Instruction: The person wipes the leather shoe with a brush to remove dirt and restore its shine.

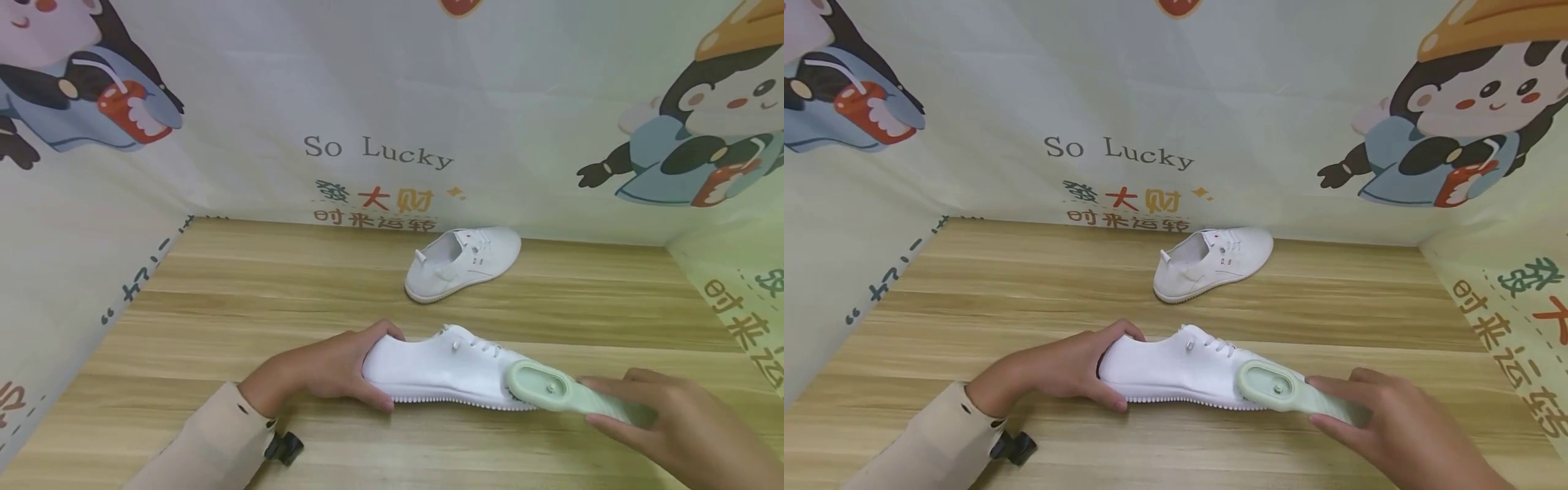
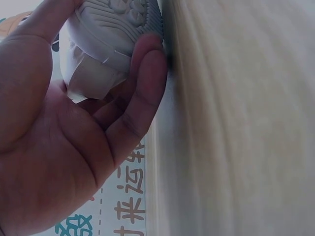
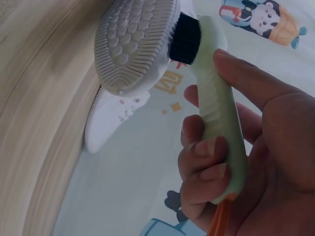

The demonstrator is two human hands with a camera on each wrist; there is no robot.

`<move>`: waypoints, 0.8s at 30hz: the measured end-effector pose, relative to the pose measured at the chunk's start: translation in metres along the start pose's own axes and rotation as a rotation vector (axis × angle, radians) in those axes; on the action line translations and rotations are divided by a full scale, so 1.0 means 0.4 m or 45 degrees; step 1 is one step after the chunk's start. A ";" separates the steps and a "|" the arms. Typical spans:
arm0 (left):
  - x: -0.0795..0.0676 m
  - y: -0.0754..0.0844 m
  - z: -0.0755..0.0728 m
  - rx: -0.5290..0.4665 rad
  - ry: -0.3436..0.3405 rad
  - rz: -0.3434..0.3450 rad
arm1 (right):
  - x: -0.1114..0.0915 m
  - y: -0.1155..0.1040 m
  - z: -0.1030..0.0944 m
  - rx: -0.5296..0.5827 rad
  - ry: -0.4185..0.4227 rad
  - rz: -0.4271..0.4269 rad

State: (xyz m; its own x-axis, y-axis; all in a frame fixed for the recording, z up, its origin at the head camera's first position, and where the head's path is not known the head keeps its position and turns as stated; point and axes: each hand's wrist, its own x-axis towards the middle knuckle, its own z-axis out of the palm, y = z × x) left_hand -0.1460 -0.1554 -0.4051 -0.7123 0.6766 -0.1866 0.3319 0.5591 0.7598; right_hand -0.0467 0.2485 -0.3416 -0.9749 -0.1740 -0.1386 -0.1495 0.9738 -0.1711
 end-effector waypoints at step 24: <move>0.001 -0.001 -0.003 -0.032 0.006 0.026 | 0.063 -0.192 0.051 0.019 0.434 -0.528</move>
State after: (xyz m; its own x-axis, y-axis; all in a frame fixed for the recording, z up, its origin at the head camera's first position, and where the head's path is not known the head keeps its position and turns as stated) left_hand -0.1471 -0.1559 -0.4046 -0.7086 0.6854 -0.1676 0.3309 0.5326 0.7790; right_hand -0.0562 0.1662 -0.3516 -0.8333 -0.4836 0.2677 -0.5332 0.8310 -0.1585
